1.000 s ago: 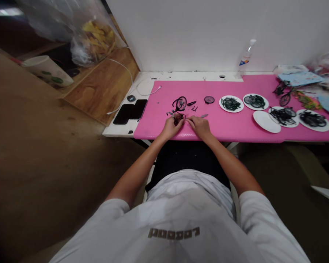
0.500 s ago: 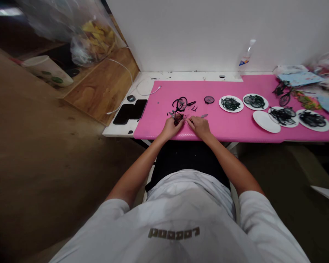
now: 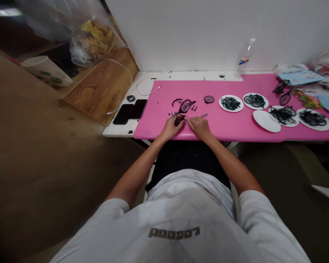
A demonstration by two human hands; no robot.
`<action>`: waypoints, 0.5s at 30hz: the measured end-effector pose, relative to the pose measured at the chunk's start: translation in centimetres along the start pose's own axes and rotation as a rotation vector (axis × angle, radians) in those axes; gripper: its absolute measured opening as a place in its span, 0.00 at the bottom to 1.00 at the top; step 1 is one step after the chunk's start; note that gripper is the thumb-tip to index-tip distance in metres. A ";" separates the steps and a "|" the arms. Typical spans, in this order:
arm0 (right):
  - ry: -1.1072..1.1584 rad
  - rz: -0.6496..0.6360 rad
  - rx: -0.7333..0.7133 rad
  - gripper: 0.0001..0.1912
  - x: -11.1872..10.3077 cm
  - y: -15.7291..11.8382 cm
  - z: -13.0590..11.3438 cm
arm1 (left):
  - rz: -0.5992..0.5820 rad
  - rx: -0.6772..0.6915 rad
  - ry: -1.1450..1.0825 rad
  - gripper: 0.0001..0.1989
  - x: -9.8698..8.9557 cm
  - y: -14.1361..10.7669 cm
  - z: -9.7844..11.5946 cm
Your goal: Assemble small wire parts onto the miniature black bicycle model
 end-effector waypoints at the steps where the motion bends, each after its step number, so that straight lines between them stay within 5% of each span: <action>1: -0.014 -0.003 -0.009 0.28 0.0 0.0 0.0 | -0.014 0.010 0.006 0.16 0.1 0.0 0.1; 15: -0.003 0.086 0.022 0.30 -0.4 0.0 -0.1 | 0.017 -0.024 -0.113 0.17 0.3 0.1 -1.0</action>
Point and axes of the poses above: each hand's wrist, its own y-axis towards the middle knuckle, its own x-axis out of the palm, z = x × y, the point moved 5 cm from there along y, towards the middle knuckle, and after that the axes turned 3 degrees about -x, right-handed, at the moved point
